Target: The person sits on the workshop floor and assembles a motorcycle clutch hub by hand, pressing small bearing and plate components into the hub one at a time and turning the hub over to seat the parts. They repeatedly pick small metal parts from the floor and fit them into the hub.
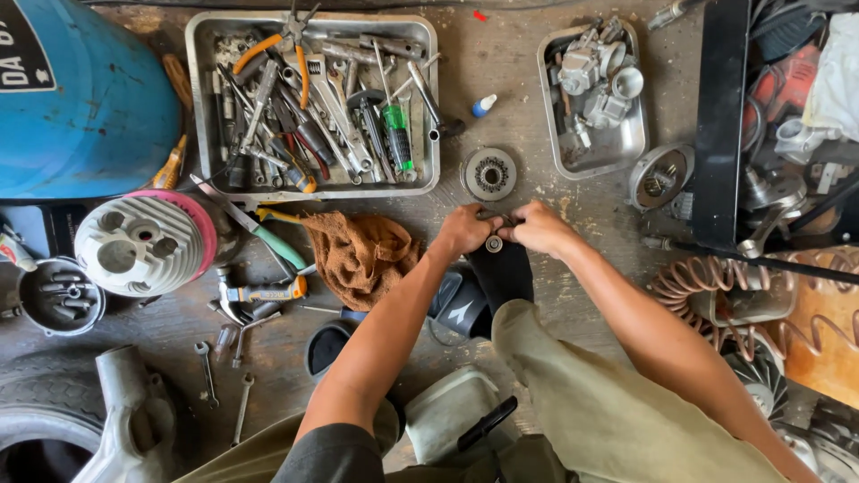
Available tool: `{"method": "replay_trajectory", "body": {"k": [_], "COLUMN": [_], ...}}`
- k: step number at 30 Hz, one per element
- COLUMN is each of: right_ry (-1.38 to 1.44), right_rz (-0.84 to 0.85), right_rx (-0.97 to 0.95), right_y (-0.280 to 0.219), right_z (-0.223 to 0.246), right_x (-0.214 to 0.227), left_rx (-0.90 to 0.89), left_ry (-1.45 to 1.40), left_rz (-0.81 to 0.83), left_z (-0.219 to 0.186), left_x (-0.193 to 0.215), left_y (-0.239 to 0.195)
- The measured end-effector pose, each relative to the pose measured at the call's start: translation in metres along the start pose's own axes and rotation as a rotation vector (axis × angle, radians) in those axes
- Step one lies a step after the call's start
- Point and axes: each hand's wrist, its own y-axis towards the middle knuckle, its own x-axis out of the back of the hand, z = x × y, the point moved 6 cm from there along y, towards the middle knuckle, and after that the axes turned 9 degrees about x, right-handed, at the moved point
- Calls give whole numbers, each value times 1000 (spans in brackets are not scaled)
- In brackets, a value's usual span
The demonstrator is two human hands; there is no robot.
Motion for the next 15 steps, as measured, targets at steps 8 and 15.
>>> {"method": "replay_trajectory", "body": {"k": [8, 15], "right_ry": [-99, -185], "right_rz": [41, 19], "right_rx": [25, -28], "right_y": [-13, -27], "right_z": [14, 28], "right_x": [7, 7], "left_rx": [48, 83], "left_ry": [64, 82], "left_rz": [0, 1], "left_z": [-1, 0], "left_x": [3, -1], "left_y": [1, 5]}}
